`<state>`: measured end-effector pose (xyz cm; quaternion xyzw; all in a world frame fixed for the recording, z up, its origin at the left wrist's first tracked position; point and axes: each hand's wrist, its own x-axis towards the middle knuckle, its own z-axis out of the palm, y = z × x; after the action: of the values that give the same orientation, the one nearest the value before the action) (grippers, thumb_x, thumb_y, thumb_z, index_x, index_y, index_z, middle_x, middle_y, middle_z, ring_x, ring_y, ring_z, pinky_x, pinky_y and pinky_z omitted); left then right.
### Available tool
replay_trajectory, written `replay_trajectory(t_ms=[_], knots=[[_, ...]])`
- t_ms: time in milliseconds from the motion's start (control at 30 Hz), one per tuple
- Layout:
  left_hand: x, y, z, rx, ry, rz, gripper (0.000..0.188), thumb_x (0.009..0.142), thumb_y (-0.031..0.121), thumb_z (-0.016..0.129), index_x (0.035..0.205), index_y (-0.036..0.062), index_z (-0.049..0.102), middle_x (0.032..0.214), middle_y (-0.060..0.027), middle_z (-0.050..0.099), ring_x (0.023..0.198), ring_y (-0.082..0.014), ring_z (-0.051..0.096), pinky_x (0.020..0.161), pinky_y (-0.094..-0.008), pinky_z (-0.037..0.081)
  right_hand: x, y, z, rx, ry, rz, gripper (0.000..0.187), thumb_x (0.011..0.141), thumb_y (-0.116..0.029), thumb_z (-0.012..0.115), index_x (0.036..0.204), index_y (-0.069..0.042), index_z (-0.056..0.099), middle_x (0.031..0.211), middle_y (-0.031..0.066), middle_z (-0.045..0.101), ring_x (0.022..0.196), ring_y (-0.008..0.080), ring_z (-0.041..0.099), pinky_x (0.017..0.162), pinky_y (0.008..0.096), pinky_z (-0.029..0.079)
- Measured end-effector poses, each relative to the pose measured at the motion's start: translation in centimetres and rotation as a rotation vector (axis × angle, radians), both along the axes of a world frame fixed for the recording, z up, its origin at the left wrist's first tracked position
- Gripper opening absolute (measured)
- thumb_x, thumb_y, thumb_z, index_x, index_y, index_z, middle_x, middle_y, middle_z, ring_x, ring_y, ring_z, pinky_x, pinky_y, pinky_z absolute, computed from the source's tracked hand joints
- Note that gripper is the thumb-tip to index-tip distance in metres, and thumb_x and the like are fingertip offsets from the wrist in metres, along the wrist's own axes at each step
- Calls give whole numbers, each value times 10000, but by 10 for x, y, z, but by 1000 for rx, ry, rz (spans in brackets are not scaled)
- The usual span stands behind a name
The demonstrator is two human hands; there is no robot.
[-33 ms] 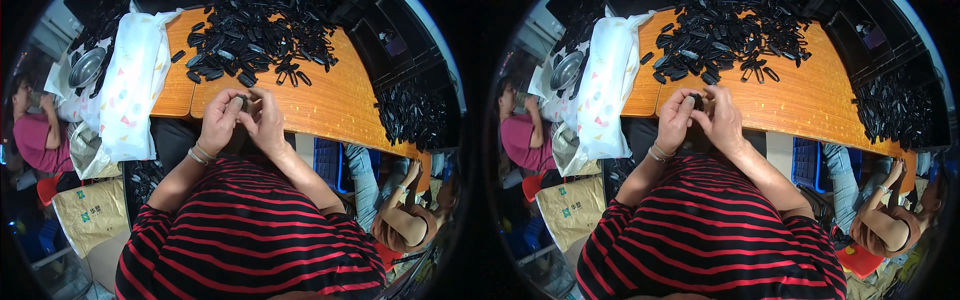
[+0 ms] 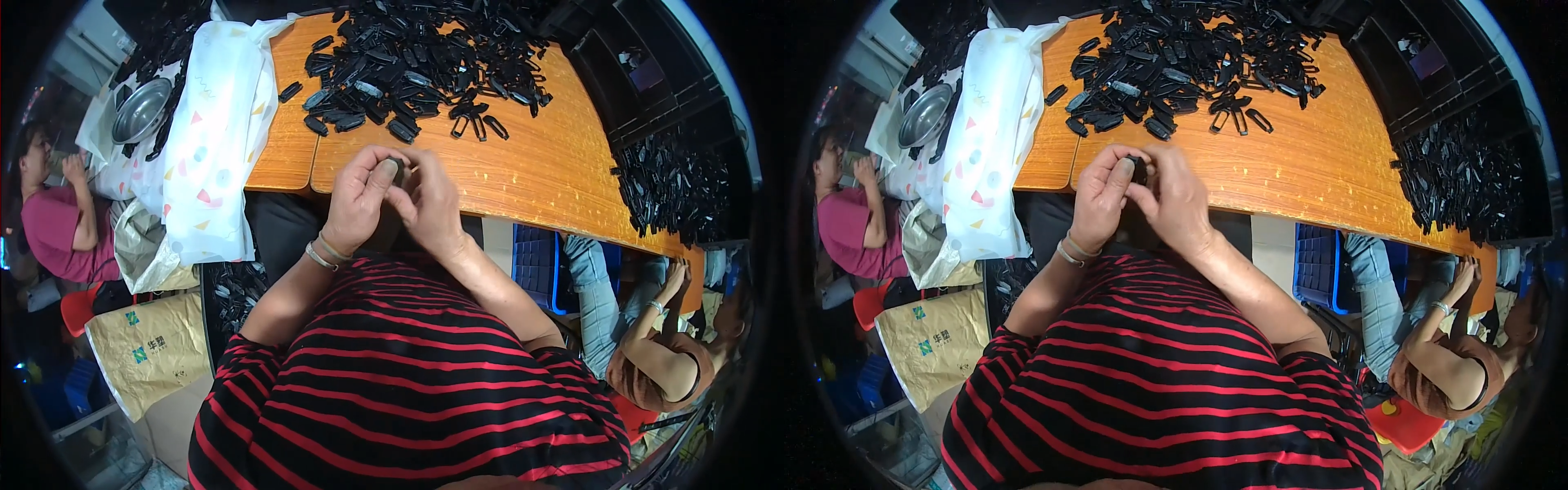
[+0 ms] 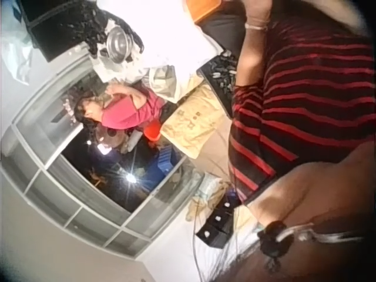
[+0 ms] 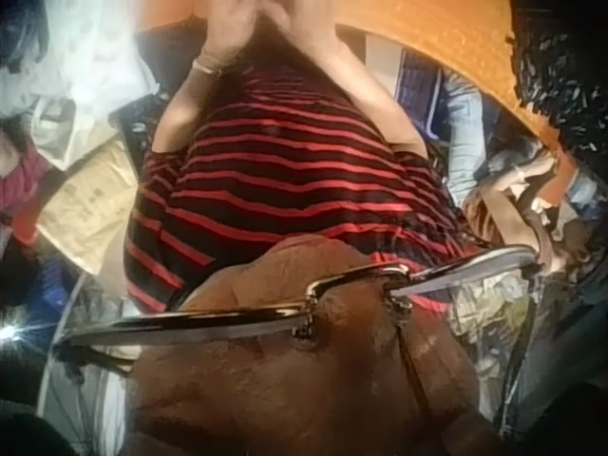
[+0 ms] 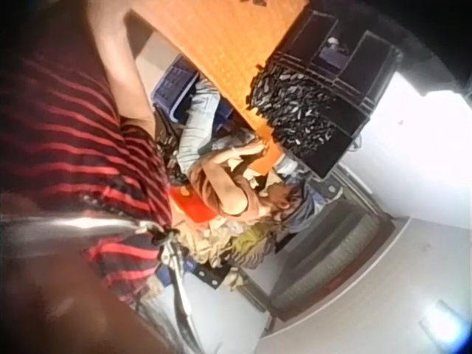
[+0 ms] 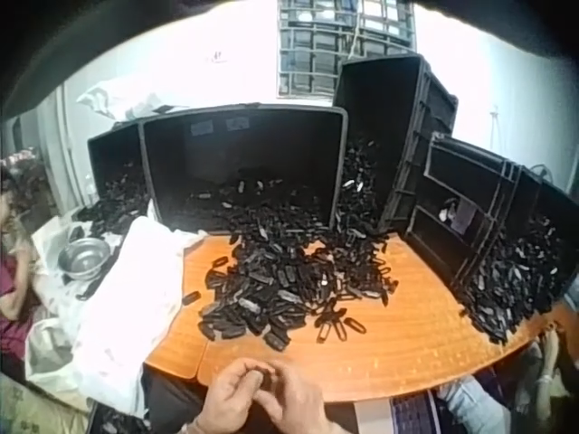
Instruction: Assembling small black plastic buckle components at a workbench.
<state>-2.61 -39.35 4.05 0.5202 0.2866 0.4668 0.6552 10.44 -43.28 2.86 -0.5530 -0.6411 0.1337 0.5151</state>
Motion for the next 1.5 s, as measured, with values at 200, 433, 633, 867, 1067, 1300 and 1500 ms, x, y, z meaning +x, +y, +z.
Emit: replay_trajectory(t_ms=[200,433,633,867,1067,1300,1500], knots=[[-20,-2,6,14,-15,-61,217,1014,208,494,953,20,583,816,1,579,745,-58,528,682,-198,450,-27,-3,7,-40,124,144,431,788,-131,739,1140,-33,510,785,158,603,679,356,627,582,402,495],[-146,-9,-7,169,1101,81,189,932,207,598,911,26,650,762,-107,644,704,-215,636,651,-319,483,21,20,-9,-258,-47,349,269,835,-216,729,1034,-45,668,841,100,666,747,208,651,699,317,513],[-153,-29,0,527,1277,325,180,847,139,674,984,22,670,899,-151,679,763,-315,642,675,-362,499,97,46,18,-161,-598,-69,196,815,-53,633,1009,-47,668,952,137,613,847,344,638,728,420,516],[-19,39,-4,878,987,212,223,814,89,642,1035,109,644,930,-97,595,856,-315,618,700,-402,511,116,75,1,-107,-991,114,166,829,-53,552,977,-43,627,1039,162,550,856,336,642,727,414,537],[20,82,-14,1018,1028,150,304,736,35,716,1022,77,623,949,-87,538,930,-282,571,764,-372,502,114,63,16,-147,-595,98,173,813,-25,621,984,-31,599,944,162,592,797,295,648,685,374,530],[22,87,-17,1089,996,119,228,754,50,704,956,60,599,907,-77,568,926,-275,561,769,-360,491,101,35,0,-240,-346,-29,192,792,-26,688,955,-4,590,843,129,624,711,265,643,649,350,520],[25,83,-24,1035,930,116,231,756,95,725,965,61,631,899,-72,595,910,-281,569,767,-369,486,98,36,7,-342,-653,-78,242,790,-93,690,1000,-1,611,952,187,611,824,395,618,723,430,509]])
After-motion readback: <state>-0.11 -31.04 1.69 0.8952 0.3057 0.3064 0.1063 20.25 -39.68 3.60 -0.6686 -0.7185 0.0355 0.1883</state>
